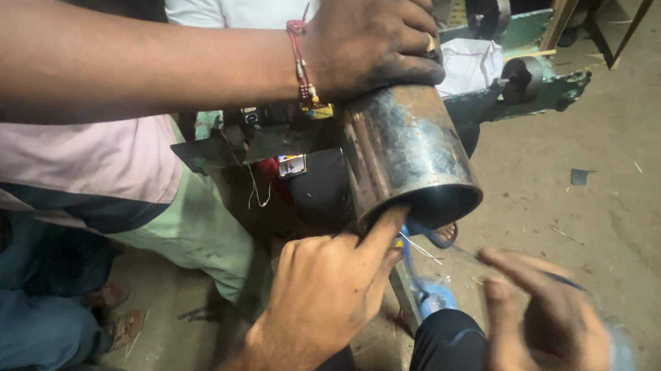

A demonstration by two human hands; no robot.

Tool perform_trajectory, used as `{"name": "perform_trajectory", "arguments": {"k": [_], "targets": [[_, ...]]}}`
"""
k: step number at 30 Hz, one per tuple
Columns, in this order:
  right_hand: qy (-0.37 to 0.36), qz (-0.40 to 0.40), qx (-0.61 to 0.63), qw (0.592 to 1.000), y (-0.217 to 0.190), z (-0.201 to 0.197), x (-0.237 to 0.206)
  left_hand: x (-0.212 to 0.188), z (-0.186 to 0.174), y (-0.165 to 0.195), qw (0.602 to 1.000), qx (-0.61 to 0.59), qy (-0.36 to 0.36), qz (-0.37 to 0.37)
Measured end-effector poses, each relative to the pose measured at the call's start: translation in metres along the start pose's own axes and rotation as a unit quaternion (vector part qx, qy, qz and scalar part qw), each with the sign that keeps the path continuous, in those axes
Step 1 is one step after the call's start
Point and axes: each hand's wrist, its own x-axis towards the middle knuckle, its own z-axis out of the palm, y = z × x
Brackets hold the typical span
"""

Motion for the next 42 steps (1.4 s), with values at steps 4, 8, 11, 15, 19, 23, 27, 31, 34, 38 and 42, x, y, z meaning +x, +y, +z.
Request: {"name": "perform_trajectory", "arguments": {"k": [4,8,11,15,19,23,27,31,34,38,42], "targets": [[0.074,-0.026,0.118,0.990,0.024,-0.020,-0.007,-0.004,0.004,-0.005,0.999,-0.018,0.032,0.002],[0.095,0.013,0.240,0.966,0.051,-0.040,-0.008,-0.004,0.008,-0.007,0.998,-0.023,0.054,0.007],[0.058,0.032,0.270,0.961,0.044,-0.048,-0.004,-0.004,0.009,-0.007,0.998,-0.026,0.054,0.006],[-0.023,0.070,0.388,0.919,0.020,-0.033,0.019,-0.004,0.008,-0.006,0.998,-0.036,0.059,0.004],[0.026,0.044,0.002,0.999,-0.003,-0.012,0.022,-0.005,0.009,-0.006,0.996,-0.039,0.075,0.018],[0.004,-0.154,-0.085,0.984,-0.002,-0.002,0.022,-0.006,0.010,-0.007,0.998,-0.034,0.052,0.010],[-0.005,-0.251,-0.203,0.946,0.011,-0.004,0.035,-0.007,0.008,-0.008,0.997,-0.053,0.049,0.015],[-0.010,-0.294,-0.235,0.927,0.016,-0.001,0.046,-0.007,0.008,-0.007,0.991,-0.106,0.069,0.032],[-0.005,-0.327,-0.228,0.917,0.012,0.006,0.050,-0.005,0.012,-0.009,0.994,-0.061,0.081,0.036],[-0.001,-0.354,-0.221,0.909,0.004,0.016,0.053,-0.006,0.012,-0.014,0.993,-0.052,0.087,0.063],[-0.047,-0.396,-0.250,0.882,-0.001,0.020,0.058,-0.007,0.011,-0.015,0.992,-0.030,0.100,0.070]]}}
